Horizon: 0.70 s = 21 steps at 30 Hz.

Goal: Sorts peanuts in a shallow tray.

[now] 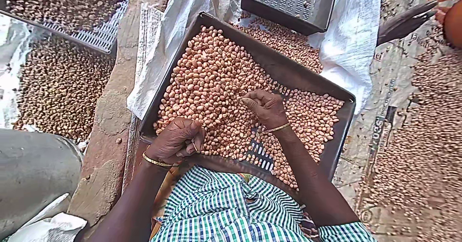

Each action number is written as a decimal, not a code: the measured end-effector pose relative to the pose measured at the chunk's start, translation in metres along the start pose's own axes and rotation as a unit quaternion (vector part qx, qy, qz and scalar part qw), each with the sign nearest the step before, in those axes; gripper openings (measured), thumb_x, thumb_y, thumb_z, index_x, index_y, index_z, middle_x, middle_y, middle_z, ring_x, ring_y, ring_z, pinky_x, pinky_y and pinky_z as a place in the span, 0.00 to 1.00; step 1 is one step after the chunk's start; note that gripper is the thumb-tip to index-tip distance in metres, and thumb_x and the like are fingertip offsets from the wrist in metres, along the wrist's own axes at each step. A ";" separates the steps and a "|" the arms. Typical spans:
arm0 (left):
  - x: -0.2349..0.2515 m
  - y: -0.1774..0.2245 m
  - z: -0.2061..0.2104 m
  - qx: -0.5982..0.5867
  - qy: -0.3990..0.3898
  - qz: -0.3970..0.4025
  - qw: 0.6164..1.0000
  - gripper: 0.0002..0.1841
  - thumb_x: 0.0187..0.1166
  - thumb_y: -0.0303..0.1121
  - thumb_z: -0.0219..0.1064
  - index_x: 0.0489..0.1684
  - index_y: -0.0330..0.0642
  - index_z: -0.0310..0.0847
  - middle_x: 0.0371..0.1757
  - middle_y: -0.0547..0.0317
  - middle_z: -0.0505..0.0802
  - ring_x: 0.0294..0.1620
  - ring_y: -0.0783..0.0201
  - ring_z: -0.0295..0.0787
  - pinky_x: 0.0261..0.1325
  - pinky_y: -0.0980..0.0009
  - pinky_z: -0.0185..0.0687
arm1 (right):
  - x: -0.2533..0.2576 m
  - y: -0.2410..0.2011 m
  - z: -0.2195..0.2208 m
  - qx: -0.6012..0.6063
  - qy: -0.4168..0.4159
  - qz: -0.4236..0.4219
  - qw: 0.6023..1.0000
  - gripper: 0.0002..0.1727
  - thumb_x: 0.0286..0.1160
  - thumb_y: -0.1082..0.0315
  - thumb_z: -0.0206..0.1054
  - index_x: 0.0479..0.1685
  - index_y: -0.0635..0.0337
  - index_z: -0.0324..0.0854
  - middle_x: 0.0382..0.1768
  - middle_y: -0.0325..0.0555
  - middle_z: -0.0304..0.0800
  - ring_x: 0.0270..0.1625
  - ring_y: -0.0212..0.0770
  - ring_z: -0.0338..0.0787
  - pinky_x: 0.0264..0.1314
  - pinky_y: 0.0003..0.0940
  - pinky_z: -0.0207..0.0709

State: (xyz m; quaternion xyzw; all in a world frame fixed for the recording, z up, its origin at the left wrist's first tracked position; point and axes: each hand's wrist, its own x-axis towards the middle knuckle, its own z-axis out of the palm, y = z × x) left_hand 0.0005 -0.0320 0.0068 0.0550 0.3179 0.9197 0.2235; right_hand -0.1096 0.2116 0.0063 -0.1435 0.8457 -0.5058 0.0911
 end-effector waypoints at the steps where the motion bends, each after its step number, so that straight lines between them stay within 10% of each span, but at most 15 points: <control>1: -0.001 0.000 -0.001 0.000 -0.003 0.002 1.000 0.20 0.85 0.47 0.63 0.24 0.47 0.92 0.18 0.76 0.88 0.16 0.89 0.76 0.20 0.93 0.68 | -0.001 0.001 -0.004 0.176 0.019 0.042 0.983 0.09 0.78 0.78 0.60 0.37 0.58 0.85 0.21 0.25 0.80 0.19 0.15 0.71 0.24 0.10 0.66; 4: -0.002 0.001 -0.001 0.000 -0.008 -0.001 1.000 0.21 0.86 0.46 0.62 0.25 0.46 0.93 0.19 0.76 0.89 0.16 0.89 0.76 0.20 0.93 0.67 | 0.000 -0.002 -0.028 0.434 0.067 0.142 0.887 0.24 0.87 0.67 0.35 0.32 0.45 0.78 0.25 0.26 0.81 0.24 0.21 0.77 0.26 0.15 0.70; 8: -0.001 0.001 -0.001 -0.002 0.000 0.000 1.000 0.20 0.85 0.46 0.63 0.25 0.47 0.94 0.19 0.75 0.90 0.16 0.89 0.77 0.20 0.93 0.67 | 0.000 -0.008 -0.053 0.317 0.135 0.227 0.911 0.25 0.97 0.62 0.40 0.23 0.45 0.72 0.16 0.24 0.75 0.13 0.18 0.68 0.16 0.11 0.61; 11: 0.002 0.000 0.002 -0.009 0.018 0.002 1.000 0.20 0.83 0.48 0.65 0.24 0.47 0.93 0.19 0.75 0.89 0.15 0.90 0.75 0.18 0.93 0.66 | -0.020 -0.006 -0.066 0.068 -0.087 0.252 0.961 0.10 0.91 0.72 0.51 0.38 0.57 0.73 0.21 0.28 0.71 0.20 0.19 0.68 0.25 0.14 0.64; 16: 0.004 0.001 0.008 -0.011 0.052 0.008 0.999 0.22 0.87 0.39 0.60 0.18 0.50 0.90 0.18 0.77 0.90 0.12 0.91 0.72 0.15 0.92 0.62 | 0.015 -0.046 -0.060 -0.224 -0.447 0.263 0.825 0.10 0.88 0.76 0.56 0.57 0.75 0.76 0.38 0.47 0.79 0.36 0.30 0.78 0.46 0.29 0.75; 19: 0.007 0.003 0.010 -0.006 0.049 0.017 0.999 0.26 0.90 0.33 0.51 0.13 0.52 0.85 0.14 0.79 0.86 0.11 0.90 0.70 0.14 0.90 0.61 | 0.066 -0.090 -0.024 -0.164 -0.388 0.128 0.898 0.05 0.84 0.76 0.61 0.50 0.70 0.78 0.36 0.44 0.83 0.35 0.29 0.83 0.44 0.27 0.79; 21: 0.009 0.004 0.012 -0.009 0.065 0.013 0.998 0.27 0.90 0.31 0.49 0.12 0.51 0.84 0.12 0.78 0.84 0.09 0.89 0.69 0.14 0.89 0.62 | 0.107 -0.139 0.021 -0.059 -0.311 -0.007 0.949 0.19 0.82 0.73 0.64 0.70 0.65 0.72 0.59 0.47 0.82 0.53 0.32 0.87 0.57 0.31 0.83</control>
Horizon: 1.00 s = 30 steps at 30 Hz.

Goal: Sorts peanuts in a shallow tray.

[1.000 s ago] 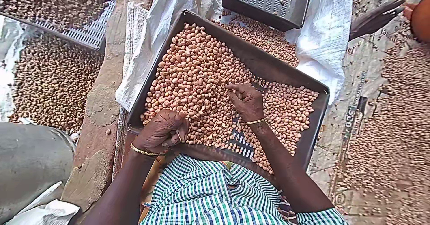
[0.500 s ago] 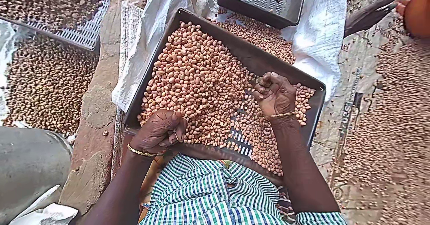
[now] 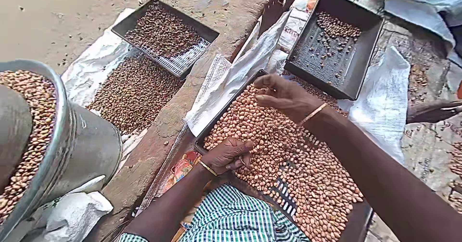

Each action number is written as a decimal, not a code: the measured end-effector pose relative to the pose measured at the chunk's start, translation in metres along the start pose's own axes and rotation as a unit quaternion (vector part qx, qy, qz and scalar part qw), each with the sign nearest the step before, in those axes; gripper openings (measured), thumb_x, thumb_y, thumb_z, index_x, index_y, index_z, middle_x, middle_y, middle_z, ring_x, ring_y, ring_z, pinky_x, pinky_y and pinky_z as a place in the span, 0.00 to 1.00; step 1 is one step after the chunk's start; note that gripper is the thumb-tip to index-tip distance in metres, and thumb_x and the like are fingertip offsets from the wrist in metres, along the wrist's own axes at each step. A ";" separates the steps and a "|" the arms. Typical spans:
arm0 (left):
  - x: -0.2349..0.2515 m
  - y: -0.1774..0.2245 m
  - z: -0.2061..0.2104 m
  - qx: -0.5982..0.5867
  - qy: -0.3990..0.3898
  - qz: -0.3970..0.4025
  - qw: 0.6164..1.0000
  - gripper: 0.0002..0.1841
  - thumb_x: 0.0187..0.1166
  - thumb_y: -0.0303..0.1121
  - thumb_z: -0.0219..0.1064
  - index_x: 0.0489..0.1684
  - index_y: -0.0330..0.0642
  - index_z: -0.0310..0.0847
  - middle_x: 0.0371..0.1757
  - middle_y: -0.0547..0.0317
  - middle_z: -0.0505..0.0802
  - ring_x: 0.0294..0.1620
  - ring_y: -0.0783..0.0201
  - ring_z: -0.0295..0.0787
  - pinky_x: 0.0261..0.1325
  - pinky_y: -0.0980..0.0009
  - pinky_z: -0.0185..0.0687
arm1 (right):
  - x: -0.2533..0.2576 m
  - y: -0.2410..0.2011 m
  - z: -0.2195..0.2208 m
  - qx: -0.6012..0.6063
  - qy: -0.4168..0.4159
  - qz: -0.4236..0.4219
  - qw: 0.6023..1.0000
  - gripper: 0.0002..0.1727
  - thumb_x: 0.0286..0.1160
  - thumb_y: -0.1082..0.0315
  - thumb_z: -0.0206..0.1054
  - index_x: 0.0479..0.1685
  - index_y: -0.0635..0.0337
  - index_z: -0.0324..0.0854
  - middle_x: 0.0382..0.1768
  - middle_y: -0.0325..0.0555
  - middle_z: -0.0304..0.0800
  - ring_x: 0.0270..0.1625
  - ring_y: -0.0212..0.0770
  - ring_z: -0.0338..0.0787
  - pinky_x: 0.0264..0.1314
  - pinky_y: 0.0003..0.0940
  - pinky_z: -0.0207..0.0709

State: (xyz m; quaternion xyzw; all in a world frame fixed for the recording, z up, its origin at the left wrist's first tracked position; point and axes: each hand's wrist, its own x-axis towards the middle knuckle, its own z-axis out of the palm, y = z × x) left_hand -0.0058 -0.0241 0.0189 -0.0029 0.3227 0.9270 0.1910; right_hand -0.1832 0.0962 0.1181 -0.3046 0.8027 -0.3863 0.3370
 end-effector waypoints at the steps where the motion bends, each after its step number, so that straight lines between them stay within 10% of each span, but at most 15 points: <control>1: 0.000 0.001 0.002 -0.001 0.012 -0.003 1.000 0.28 0.90 0.30 0.47 0.12 0.50 0.83 0.12 0.77 0.84 0.09 0.88 0.69 0.14 0.89 0.62 | 0.028 -0.030 0.001 -0.003 0.025 -0.051 0.998 0.28 0.85 0.69 0.61 0.83 0.62 0.62 0.75 0.53 0.74 0.66 0.37 0.85 0.66 0.34 0.82; 3: 0.000 0.002 0.003 -0.004 0.032 -0.006 0.999 0.29 0.90 0.28 0.45 0.12 0.49 0.82 0.12 0.76 0.84 0.08 0.88 0.68 0.13 0.89 0.61 | 0.066 -0.078 0.001 -0.080 0.106 -0.125 0.983 0.30 0.90 0.66 0.56 0.89 0.62 0.58 0.86 0.61 0.64 0.77 0.42 0.79 0.75 0.34 0.73; 5: -0.002 0.003 0.005 -0.018 0.049 -0.010 0.999 0.29 0.92 0.28 0.43 0.12 0.48 0.81 0.11 0.74 0.84 0.08 0.87 0.69 0.13 0.89 0.62 | 0.069 -0.092 0.002 -0.084 0.179 -0.167 0.966 0.22 0.90 0.70 0.51 0.79 0.66 0.71 0.77 0.59 0.76 0.73 0.38 0.81 0.75 0.29 0.71; 10: -0.001 0.001 0.001 -0.035 0.060 0.000 0.998 0.31 0.94 0.34 0.41 0.13 0.47 0.82 0.11 0.74 0.83 0.09 0.87 0.69 0.14 0.90 0.63 | -0.032 0.028 0.023 -0.039 0.231 -0.297 0.926 0.16 0.82 0.78 0.51 0.55 0.77 0.84 0.59 0.52 0.91 0.66 0.28 0.87 0.75 0.24 0.76; 14: -0.005 -0.005 -0.006 -0.043 0.051 0.042 0.997 0.29 0.93 0.46 0.50 0.16 0.48 0.84 0.12 0.74 0.81 0.08 0.84 0.70 0.11 0.89 0.65 | -0.127 0.129 0.079 0.043 0.192 -0.229 0.953 0.19 0.64 0.81 0.52 0.49 0.78 0.85 0.57 0.56 0.92 0.69 0.36 0.86 0.78 0.29 0.73; 21: -0.005 -0.005 -0.013 -0.013 0.014 0.059 0.998 0.27 0.90 0.52 0.52 0.19 0.52 0.86 0.16 0.76 0.84 0.11 0.85 0.73 0.15 0.90 0.66 | -0.102 0.122 0.123 -0.035 0.033 -0.380 0.924 0.25 0.60 0.71 0.53 0.54 0.65 0.92 0.54 0.56 0.94 0.64 0.53 0.86 0.78 0.47 0.64; 26: -0.009 -0.003 -0.011 -0.015 0.034 0.040 0.999 0.26 0.92 0.48 0.51 0.23 0.46 0.84 0.16 0.73 0.83 0.10 0.84 0.70 0.14 0.90 0.65 | -0.174 0.157 0.099 -0.209 -0.084 -0.237 0.945 0.28 0.72 0.66 0.55 0.70 0.39 0.88 0.77 0.44 0.83 0.86 0.64 0.69 0.85 0.74 0.45; 28: -0.009 -0.003 -0.012 -0.002 0.024 0.035 0.999 0.26 0.92 0.50 0.49 0.24 0.48 0.84 0.18 0.73 0.83 0.11 0.84 0.71 0.15 0.91 0.65 | -0.217 0.169 0.073 -0.197 -0.041 -0.159 0.967 0.23 0.63 0.73 0.59 0.50 0.45 0.98 0.71 0.48 0.89 0.83 0.71 0.71 0.79 0.85 0.44; 30: -0.008 -0.002 -0.012 0.002 0.030 0.025 0.999 0.27 0.92 0.49 0.49 0.22 0.48 0.85 0.17 0.73 0.84 0.11 0.84 0.73 0.14 0.90 0.67 | -0.238 0.168 0.066 -0.145 0.107 -0.108 0.978 0.16 0.58 0.80 0.59 0.29 0.60 0.96 0.61 0.55 0.93 0.78 0.69 0.79 0.79 0.73 0.57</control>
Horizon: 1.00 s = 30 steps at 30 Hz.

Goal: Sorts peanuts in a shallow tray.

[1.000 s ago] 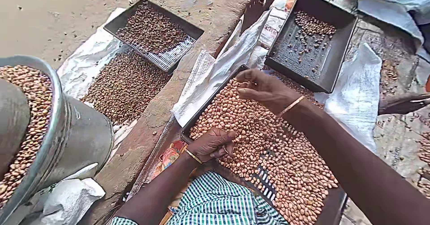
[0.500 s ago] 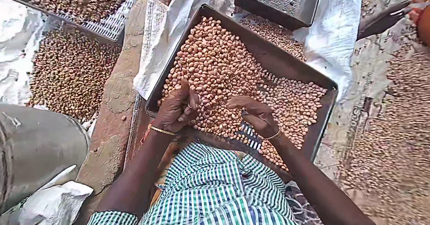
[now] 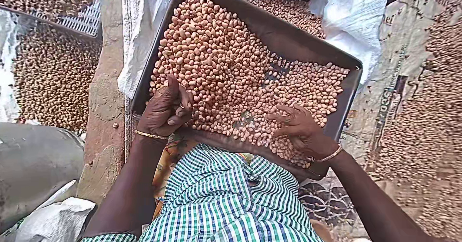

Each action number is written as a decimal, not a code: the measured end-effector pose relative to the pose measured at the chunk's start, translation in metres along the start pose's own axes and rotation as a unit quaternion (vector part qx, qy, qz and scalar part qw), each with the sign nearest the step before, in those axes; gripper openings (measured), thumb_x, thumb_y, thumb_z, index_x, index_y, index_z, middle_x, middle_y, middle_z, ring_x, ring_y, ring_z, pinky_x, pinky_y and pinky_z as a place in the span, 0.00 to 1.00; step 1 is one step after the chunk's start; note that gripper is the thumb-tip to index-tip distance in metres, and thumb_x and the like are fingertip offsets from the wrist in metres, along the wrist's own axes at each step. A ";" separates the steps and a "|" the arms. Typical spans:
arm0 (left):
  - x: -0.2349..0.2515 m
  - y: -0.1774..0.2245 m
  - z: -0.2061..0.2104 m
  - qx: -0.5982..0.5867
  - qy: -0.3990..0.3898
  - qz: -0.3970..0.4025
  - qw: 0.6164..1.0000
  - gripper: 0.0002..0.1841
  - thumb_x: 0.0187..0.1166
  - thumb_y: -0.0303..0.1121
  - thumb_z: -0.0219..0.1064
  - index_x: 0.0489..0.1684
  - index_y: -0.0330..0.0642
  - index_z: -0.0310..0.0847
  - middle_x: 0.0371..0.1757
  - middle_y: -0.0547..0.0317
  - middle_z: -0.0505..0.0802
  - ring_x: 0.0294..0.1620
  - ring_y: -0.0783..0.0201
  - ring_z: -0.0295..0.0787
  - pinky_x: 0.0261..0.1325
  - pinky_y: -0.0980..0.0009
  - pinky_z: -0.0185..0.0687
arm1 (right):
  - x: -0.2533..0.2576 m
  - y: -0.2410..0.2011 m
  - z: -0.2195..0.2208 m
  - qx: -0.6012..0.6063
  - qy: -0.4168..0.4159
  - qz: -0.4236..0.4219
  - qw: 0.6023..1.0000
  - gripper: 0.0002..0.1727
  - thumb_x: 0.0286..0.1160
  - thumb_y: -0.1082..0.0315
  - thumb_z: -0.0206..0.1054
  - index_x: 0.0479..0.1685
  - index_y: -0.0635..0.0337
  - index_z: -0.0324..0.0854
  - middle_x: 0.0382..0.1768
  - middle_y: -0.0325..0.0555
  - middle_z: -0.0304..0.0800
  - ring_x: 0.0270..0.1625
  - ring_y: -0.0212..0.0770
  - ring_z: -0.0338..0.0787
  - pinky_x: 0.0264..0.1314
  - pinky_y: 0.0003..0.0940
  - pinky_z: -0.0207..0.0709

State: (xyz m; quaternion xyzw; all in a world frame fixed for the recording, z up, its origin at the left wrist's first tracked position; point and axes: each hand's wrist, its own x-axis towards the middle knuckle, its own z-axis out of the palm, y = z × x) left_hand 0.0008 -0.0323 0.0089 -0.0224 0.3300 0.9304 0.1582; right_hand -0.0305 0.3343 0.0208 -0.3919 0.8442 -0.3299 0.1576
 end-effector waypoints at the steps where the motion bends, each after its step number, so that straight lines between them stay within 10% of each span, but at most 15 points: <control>1: 0.001 0.000 0.001 0.005 0.002 -0.007 1.000 0.28 0.92 0.49 0.49 0.21 0.48 0.85 0.17 0.73 0.85 0.11 0.83 0.73 0.14 0.90 0.68 | -0.001 -0.006 0.001 0.057 0.065 0.061 0.994 0.16 0.60 0.83 0.57 0.28 0.64 0.93 0.60 0.52 0.94 0.77 0.55 0.82 0.82 0.53 0.66; 3: 0.002 0.001 0.003 0.020 0.003 -0.017 1.000 0.28 0.92 0.50 0.50 0.19 0.48 0.85 0.16 0.74 0.84 0.10 0.84 0.73 0.14 0.89 0.68 | 0.011 -0.009 0.012 0.244 0.138 0.184 0.942 0.16 0.72 0.83 0.54 0.34 0.63 0.90 0.53 0.37 0.94 0.62 0.26 0.88 0.70 0.24 0.79; 7: 0.003 0.002 0.002 0.028 -0.009 -0.020 0.999 0.27 0.93 0.48 0.49 0.19 0.51 0.84 0.15 0.76 0.83 0.11 0.86 0.72 0.14 0.90 0.67 | 0.052 0.005 0.019 0.323 0.282 0.342 0.836 0.13 0.73 0.87 0.52 0.46 0.67 0.80 0.42 0.38 0.91 0.39 0.25 0.92 0.48 0.24 0.89; 10: 0.002 0.000 0.003 0.023 0.005 -0.015 1.000 0.28 0.93 0.47 0.48 0.18 0.51 0.84 0.15 0.76 0.83 0.11 0.85 0.72 0.14 0.90 0.66 | 0.061 -0.009 0.026 0.171 0.232 0.221 0.932 0.11 0.78 0.78 0.61 0.54 0.74 0.83 0.59 0.53 0.85 0.54 0.27 0.88 0.60 0.22 0.83; 14: 0.005 0.001 0.004 0.028 -0.002 -0.012 1.000 0.29 0.94 0.45 0.46 0.16 0.52 0.84 0.15 0.76 0.83 0.10 0.85 0.72 0.13 0.90 0.65 | 0.074 -0.041 0.066 -0.010 0.147 0.066 0.987 0.07 0.70 0.73 0.73 0.42 0.65 0.94 0.42 0.61 0.90 0.46 0.56 0.89 0.53 0.47 0.80; 18: 0.003 0.002 0.004 0.025 0.000 -0.014 1.000 0.29 0.94 0.45 0.47 0.16 0.51 0.83 0.13 0.76 0.82 0.10 0.85 0.71 0.13 0.90 0.65 | 0.089 -0.041 0.084 -0.117 0.105 0.038 0.987 0.08 0.67 0.73 0.75 0.39 0.70 0.91 0.36 0.64 0.87 0.39 0.63 0.90 0.40 0.53 0.84; 22: 0.004 0.001 0.004 0.019 -0.015 -0.004 1.000 0.29 0.94 0.44 0.47 0.16 0.50 0.85 0.14 0.75 0.84 0.10 0.85 0.72 0.13 0.89 0.66 | 0.086 -0.032 0.061 0.232 0.165 0.174 0.943 0.04 0.74 0.77 0.68 0.35 0.63 0.88 0.32 0.34 0.87 0.30 0.22 0.81 0.36 0.16 0.77; 25: 0.003 0.001 0.002 0.018 -0.022 -0.006 1.000 0.29 0.94 0.44 0.47 0.17 0.50 0.85 0.15 0.75 0.84 0.11 0.85 0.73 0.14 0.89 0.66 | 0.079 -0.028 0.052 0.470 0.187 0.234 0.830 0.14 0.79 0.75 0.49 0.35 0.50 0.80 0.28 0.25 0.86 0.28 0.18 0.82 0.34 0.14 0.78; 28: 0.005 0.002 0.004 0.019 -0.019 -0.014 1.000 0.29 0.94 0.44 0.47 0.17 0.50 0.85 0.14 0.74 0.84 0.10 0.85 0.72 0.13 0.89 0.66 | 0.074 -0.052 0.055 0.220 0.073 0.211 0.950 0.07 0.79 0.76 0.63 0.46 0.62 0.87 0.32 0.37 0.79 0.26 0.24 0.72 0.28 0.16 0.68; 30: 0.004 0.002 0.005 0.023 -0.012 -0.012 1.000 0.29 0.94 0.43 0.45 0.16 0.51 0.84 0.14 0.75 0.84 0.10 0.85 0.73 0.13 0.89 0.66 | 0.082 -0.063 0.069 0.021 0.043 0.149 0.988 0.08 0.74 0.75 0.71 0.46 0.69 0.92 0.34 0.56 0.84 0.31 0.46 0.82 0.35 0.38 0.78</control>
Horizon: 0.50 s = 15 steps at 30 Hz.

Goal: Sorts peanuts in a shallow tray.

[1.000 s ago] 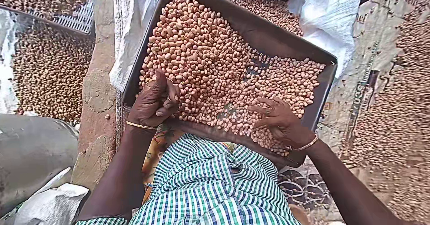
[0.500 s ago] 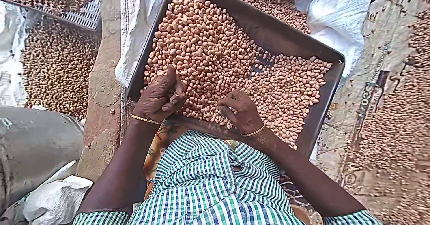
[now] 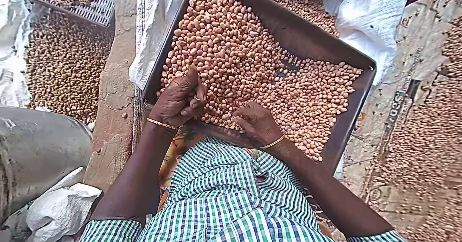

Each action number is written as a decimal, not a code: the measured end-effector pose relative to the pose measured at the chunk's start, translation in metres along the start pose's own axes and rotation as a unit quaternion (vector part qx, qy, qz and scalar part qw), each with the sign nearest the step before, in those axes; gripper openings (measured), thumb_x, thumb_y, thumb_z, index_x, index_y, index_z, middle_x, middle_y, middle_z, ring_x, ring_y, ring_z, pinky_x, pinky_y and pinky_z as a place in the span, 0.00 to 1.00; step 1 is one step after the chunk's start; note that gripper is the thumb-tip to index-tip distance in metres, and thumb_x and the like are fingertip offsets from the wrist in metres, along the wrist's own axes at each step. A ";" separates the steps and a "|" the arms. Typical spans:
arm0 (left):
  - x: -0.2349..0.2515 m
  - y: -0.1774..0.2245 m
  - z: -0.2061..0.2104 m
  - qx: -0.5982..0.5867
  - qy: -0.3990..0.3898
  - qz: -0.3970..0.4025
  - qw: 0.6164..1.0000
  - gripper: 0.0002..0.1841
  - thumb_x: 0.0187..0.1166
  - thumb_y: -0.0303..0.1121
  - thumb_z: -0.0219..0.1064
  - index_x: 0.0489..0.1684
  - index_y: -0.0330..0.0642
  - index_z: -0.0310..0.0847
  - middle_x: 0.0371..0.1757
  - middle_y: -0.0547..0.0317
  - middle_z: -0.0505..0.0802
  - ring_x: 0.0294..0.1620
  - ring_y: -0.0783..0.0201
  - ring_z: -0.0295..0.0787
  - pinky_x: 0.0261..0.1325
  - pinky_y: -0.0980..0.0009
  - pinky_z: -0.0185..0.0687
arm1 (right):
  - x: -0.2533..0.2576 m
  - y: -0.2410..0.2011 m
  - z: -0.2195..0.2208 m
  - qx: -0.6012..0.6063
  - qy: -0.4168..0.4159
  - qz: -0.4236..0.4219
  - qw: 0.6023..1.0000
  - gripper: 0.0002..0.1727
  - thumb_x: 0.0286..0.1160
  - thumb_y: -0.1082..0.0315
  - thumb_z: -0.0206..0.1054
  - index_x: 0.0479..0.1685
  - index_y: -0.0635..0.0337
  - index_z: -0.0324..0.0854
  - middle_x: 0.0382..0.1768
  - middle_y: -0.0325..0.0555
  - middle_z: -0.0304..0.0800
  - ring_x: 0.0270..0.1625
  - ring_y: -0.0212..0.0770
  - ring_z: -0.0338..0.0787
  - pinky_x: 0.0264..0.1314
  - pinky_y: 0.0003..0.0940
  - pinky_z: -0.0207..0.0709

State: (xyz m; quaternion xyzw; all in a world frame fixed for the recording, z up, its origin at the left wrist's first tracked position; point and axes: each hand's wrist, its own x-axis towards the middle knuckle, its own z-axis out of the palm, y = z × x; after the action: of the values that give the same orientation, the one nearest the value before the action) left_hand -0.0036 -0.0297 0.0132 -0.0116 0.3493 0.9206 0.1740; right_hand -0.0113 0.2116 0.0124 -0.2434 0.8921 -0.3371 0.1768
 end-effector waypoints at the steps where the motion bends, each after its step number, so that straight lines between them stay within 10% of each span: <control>1: 0.000 0.000 0.000 0.001 0.002 0.002 1.000 0.29 0.94 0.42 0.45 0.16 0.51 0.84 0.14 0.75 0.84 0.10 0.85 0.72 0.13 0.89 0.66 | 0.003 -0.001 0.008 -0.060 0.001 -0.027 0.998 0.08 0.72 0.75 0.72 0.44 0.71 0.92 0.35 0.63 0.86 0.33 0.56 0.88 0.36 0.48 0.83; 4: -0.001 -0.001 -0.001 -0.007 0.000 0.009 1.000 0.29 0.94 0.43 0.46 0.15 0.51 0.84 0.13 0.75 0.83 0.10 0.85 0.72 0.13 0.89 0.66 | 0.008 0.003 0.012 -0.085 -0.006 -0.039 0.996 0.06 0.69 0.76 0.71 0.37 0.72 0.90 0.33 0.62 0.85 0.32 0.58 0.89 0.33 0.50 0.83; 9: 0.000 0.001 0.003 0.031 0.008 -0.066 0.997 0.33 0.95 0.45 0.39 0.19 0.46 0.84 0.14 0.71 0.84 0.10 0.84 0.73 0.13 0.89 0.67 | 0.014 -0.017 -0.027 0.215 0.106 0.017 0.971 0.03 0.72 0.73 0.71 0.40 0.62 0.88 0.26 0.26 0.80 0.23 0.10 0.69 0.27 0.07 0.65; 15: 0.003 0.006 0.005 0.122 -0.046 -0.143 0.981 0.32 0.95 0.43 0.40 0.18 0.49 0.86 0.14 0.73 0.84 0.10 0.85 0.72 0.13 0.90 0.66 | 0.023 0.003 -0.060 0.120 0.140 0.051 0.981 0.10 0.84 0.69 0.63 0.48 0.67 0.86 0.33 0.34 0.79 0.29 0.15 0.71 0.35 0.11 0.66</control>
State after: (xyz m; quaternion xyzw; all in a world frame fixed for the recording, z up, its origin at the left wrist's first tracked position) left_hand -0.0081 -0.0297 0.0200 0.0023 0.4456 0.8362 0.3196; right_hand -0.0599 0.2319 0.0499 -0.1246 0.8723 -0.4632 0.0950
